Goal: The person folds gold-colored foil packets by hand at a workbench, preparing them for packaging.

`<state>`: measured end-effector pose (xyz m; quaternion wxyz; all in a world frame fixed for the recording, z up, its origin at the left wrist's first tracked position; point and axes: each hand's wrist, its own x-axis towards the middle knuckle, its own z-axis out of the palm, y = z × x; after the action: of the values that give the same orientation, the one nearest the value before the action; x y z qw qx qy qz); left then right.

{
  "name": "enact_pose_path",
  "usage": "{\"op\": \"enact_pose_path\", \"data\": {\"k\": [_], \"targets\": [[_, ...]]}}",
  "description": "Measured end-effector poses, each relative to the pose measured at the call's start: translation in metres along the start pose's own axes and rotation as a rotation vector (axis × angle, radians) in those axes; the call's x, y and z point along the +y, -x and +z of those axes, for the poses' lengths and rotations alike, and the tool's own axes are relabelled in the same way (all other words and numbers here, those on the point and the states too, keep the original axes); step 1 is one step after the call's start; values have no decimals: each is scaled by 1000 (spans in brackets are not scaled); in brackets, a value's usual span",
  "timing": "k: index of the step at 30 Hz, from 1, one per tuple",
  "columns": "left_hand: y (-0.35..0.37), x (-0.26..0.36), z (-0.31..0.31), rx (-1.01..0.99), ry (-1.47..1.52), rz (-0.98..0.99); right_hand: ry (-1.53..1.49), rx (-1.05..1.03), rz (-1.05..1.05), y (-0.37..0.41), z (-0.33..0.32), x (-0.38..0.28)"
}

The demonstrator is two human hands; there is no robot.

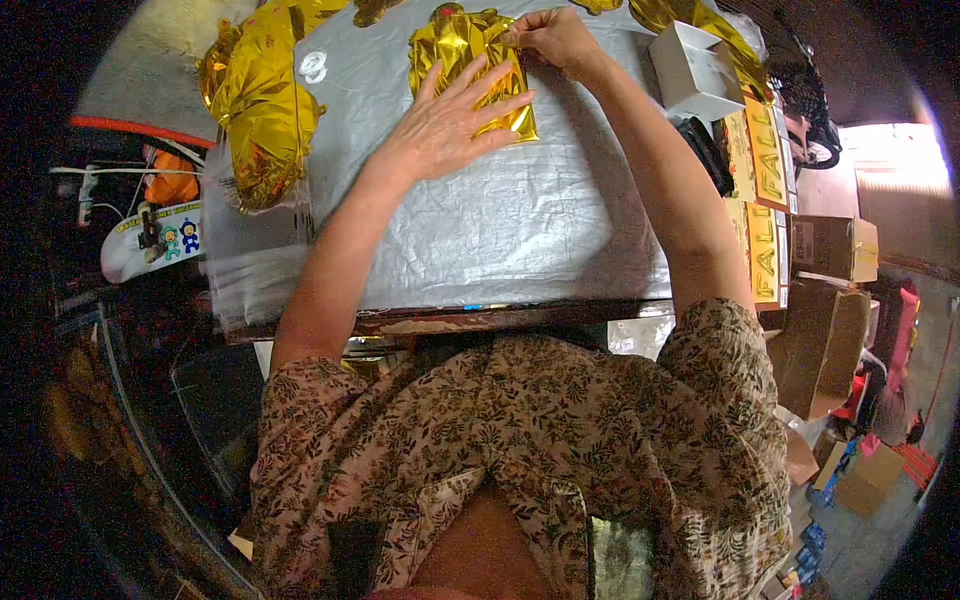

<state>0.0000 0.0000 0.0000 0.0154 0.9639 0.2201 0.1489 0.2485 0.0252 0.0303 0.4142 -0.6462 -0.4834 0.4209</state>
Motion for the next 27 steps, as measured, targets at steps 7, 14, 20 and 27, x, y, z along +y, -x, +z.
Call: {"op": "enact_pose_path", "data": {"k": [7, 14, 20, 27], "targets": [[0, -1, -2, 25, -23, 32, 230, 147, -215, -4, 11, 5], [-1, 0, -4, 31, -7, 51, 225, 154, -123, -11, 10, 1], [-1, -1, 0, -12, 27, 22, 220, 203, -128, -1, 15, -8], [-4, -2, -2, -71, 7, 28, 489, 320, -437, -8, 11, 15]]}}
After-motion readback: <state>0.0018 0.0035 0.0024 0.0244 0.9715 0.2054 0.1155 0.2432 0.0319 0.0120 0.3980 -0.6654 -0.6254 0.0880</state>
